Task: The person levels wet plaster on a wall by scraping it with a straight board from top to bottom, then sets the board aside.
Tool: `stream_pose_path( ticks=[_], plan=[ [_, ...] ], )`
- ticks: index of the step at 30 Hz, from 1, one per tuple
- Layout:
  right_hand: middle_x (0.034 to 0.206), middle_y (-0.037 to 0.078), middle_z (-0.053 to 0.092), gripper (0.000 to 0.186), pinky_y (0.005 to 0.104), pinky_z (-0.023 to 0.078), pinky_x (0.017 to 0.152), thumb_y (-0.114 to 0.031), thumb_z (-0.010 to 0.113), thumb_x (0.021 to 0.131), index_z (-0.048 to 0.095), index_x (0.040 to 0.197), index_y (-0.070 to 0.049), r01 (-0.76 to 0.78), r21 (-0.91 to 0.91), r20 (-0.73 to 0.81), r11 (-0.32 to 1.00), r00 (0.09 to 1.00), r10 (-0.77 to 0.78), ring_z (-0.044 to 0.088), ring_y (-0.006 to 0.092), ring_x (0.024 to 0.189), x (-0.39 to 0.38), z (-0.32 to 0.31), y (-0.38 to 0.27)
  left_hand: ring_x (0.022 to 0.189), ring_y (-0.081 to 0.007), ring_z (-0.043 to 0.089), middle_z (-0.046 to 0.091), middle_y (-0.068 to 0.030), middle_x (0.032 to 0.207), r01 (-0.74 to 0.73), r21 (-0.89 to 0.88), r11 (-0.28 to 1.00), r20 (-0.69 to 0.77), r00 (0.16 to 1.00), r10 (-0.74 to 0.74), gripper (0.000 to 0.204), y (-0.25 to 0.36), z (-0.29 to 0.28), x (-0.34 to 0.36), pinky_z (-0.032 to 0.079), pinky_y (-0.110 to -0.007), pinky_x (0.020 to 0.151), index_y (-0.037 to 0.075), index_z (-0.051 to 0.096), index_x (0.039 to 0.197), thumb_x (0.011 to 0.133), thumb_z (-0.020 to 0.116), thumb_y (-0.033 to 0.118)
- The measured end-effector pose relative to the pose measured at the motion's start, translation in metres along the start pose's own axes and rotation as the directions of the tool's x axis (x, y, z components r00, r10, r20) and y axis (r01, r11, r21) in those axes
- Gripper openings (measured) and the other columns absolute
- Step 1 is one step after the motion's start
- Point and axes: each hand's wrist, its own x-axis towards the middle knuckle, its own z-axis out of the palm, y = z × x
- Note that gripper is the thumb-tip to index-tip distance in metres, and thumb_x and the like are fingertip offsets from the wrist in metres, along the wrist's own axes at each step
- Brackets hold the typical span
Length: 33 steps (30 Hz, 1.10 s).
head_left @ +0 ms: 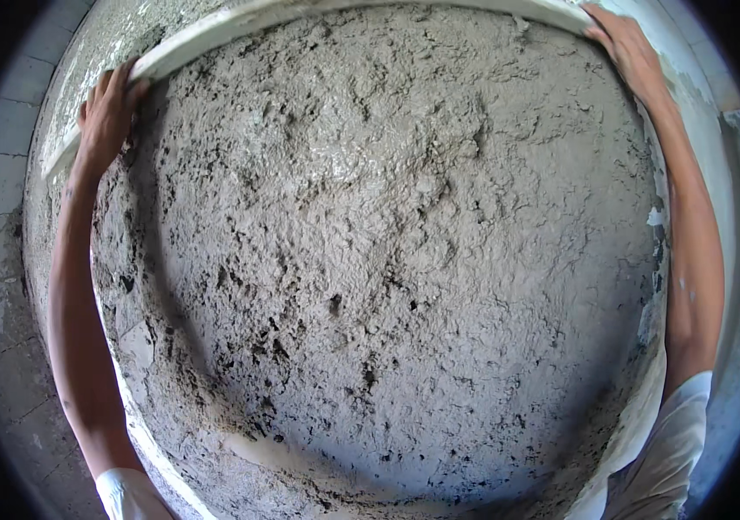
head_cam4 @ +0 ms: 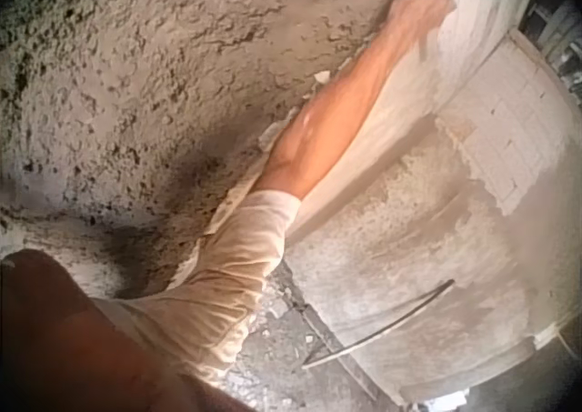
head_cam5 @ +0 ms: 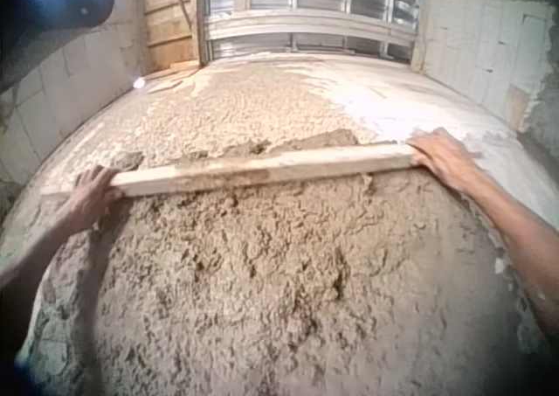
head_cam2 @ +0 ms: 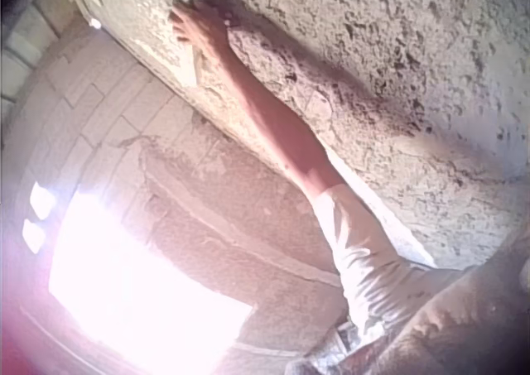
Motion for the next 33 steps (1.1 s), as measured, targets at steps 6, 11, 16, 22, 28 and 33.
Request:
stream_pose_path(
  ticks=[6,11,16,22,28,33],
  plan=[
    [0.108,0.013,0.059,0.048,0.0404,0.038,0.088,-0.043,0.047,0.089,0.052,0.118,-0.005,-0.192,0.122,0.359,0.974,0.923,0.137,0.05,0.0315,0.099,0.041,-0.038,-0.021,0.116,-0.0309,0.042,0.046,-0.0092,0.125,0.038,-0.07,0.997,0.046,0.998,-0.035,0.057,-0.003,0.019,0.023,0.029,-0.057,0.096,0.024,0.035,0.135,0.089,0.035,0.058],
    [0.119,0.01,0.056,0.042,0.037,0.039,0.091,-0.038,0.048,0.089,0.05,0.125,-0.015,-0.02,0.089,0.286,0.996,0.958,-0.006,0.051,0.0284,0.105,-0.019,-0.021,0.028,0.114,-0.0282,0.042,0.048,-0.0093,0.118,-0.051,-0.084,0.995,-0.021,0.999,0.049,0.056,0.025,0.001,0.007,0.025,-0.047,0.1,0.017,0.042,0.13,0.089,0.038,0.055],
    [0.116,0.01,0.057,0.041,0.0386,0.04,0.09,-0.035,0.049,0.089,0.05,0.125,-0.016,0.046,0.084,0.105,0.995,0.993,-0.055,0.052,0.0267,0.104,-0.006,-0.006,-0.024,0.123,-0.0292,0.038,0.043,-0.0133,0.128,0.081,-0.062,0.995,0.173,0.982,-0.07,0.05,-0.016,0.012,-0.005,0.026,-0.044,0.101,0.012,0.041,0.13,0.091,0.043,0.044],
    [0.117,0.01,0.057,0.044,0.0393,0.037,0.093,-0.04,0.046,0.09,0.053,0.12,-0.008,-0.044,0.181,0.135,0.982,0.991,0.02,0.047,0.0289,0.106,0.055,-0.002,-0.024,0.126,-0.0336,0.035,0.038,-0.0162,0.134,0.249,0.049,0.967,0.155,0.955,-0.254,0.056,-0.005,0.015,0.016,0.02,-0.045,0.106,0.012,0.035,0.134,0.091,0.039,0.049],
    [0.114,0.01,0.058,0.041,0.0379,0.04,0.089,-0.037,0.051,0.088,0.052,0.123,-0.016,-0.068,0.099,0.223,0.993,0.974,0.045,0.052,0.0275,0.102,-0.016,-0.013,0.047,0.119,-0.034,0.04,0.045,-0.0174,0.126,-0.061,-0.024,0.998,-0.028,0.998,0.061,0.056,0.029,0.019,0.047,0.029,-0.044,0.1,0.006,0.041,0.127,0.091,0.04,0.049],
    [0.113,0.009,0.058,0.043,0.0371,0.04,0.089,-0.041,0.049,0.089,0.052,0.123,-0.015,-0.03,0.104,0.311,0.994,0.95,-0.004,0.052,0.0269,0.101,-0.029,-0.055,-0.022,0.114,-0.0335,0.044,0.05,-0.0173,0.118,-0.076,-0.015,0.997,0.008,0.997,0.076,0.049,-0.003,-0.002,-0.027,0.032,-0.041,0.097,0.004,0.042,0.125,0.091,0.045,0.039]
  ],
)
